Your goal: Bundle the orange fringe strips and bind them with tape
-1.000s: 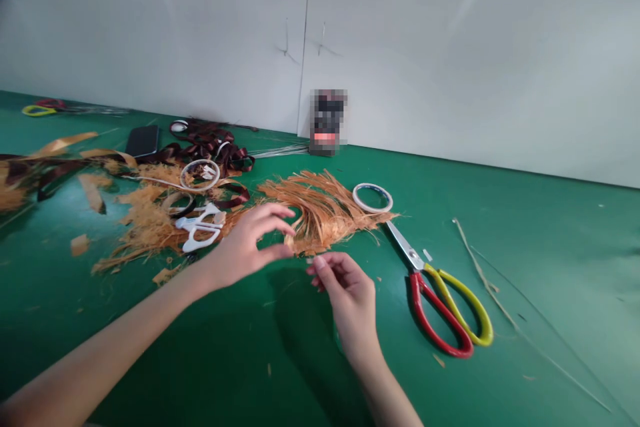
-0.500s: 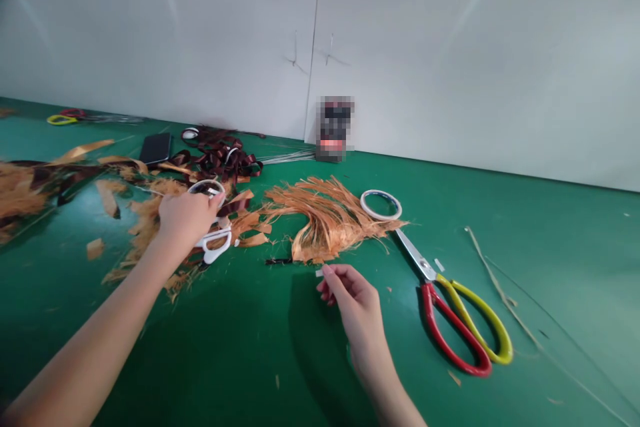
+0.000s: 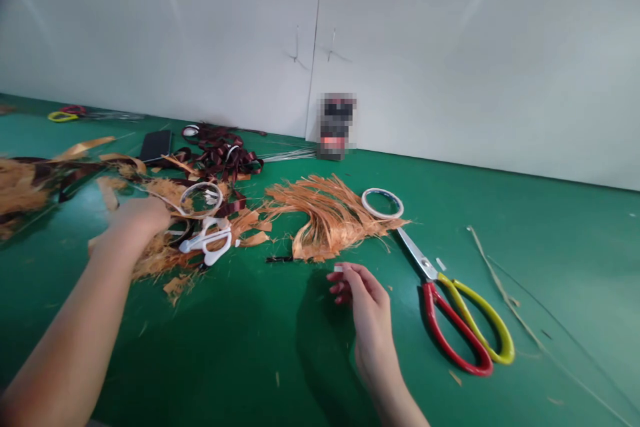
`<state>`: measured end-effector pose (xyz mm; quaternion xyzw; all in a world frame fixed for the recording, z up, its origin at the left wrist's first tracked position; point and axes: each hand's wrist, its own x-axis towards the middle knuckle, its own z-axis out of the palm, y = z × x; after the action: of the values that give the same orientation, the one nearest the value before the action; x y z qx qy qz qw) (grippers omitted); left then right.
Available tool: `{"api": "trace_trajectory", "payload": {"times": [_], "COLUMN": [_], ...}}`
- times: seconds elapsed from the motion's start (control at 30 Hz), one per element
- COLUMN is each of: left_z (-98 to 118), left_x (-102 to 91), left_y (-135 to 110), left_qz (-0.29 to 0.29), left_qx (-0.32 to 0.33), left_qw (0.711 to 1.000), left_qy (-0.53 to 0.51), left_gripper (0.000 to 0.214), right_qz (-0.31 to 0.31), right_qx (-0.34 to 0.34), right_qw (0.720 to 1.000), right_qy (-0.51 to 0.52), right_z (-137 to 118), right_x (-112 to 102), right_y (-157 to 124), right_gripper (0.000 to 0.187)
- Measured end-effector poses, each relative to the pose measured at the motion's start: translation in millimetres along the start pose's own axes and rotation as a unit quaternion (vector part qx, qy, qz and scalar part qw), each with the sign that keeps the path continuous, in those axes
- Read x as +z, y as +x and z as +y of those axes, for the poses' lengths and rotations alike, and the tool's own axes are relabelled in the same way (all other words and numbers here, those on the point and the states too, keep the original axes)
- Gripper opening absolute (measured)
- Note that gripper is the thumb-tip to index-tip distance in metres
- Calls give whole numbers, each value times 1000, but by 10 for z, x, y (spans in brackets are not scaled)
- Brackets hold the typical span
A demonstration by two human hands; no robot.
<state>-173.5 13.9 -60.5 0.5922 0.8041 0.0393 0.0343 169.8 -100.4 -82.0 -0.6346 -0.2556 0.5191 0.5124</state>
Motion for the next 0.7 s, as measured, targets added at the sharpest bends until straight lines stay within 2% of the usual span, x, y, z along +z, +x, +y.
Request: {"api": "trace_trajectory", "payload": {"times": [0.1,0.17,0.23,0.3,0.37,0.43,0.53,0.6,0.7], "left_z": [41,101,148,174,196,241,377,485,577], "left_x": [25,-17,-91,-167,-219,-232,-175,-97,28], "left_y": [18,9,-22,-71,-105,-72,174,436,806], "left_qz": [-44,-44,-18,26,69,90,74,53,9], "left_qx": [-18,-3,-4,-32,-60,-58,2,58,122], "left_qw": [999,999,1000,999,996,994,997,996,992], "left_qy": [4,-12,-22,-16,3,22,34,33,29], "left_gripper": [17,21,29,36,39,40,48,51,44], "right_qz": [-28,-55,-71,-71,-43,6,38,23,0], "right_qx": [35,36,23,13,9,-4,-31,-29,-4], "right_qw": [999,997,996,997,999,1000,998,999,1000], "right_qy": [23,38,41,28,19,25,37,36,31], "right_z": [-7,-12,-12,-5,5,12,18,26,41], "right_x": [15,37,56,61,51,34,16,10,-1], "right_y": [-18,-33,-44,-45,-38,-27,-12,-2,15], "right_gripper": [30,38,42,37,29,25,24,24,26]}}
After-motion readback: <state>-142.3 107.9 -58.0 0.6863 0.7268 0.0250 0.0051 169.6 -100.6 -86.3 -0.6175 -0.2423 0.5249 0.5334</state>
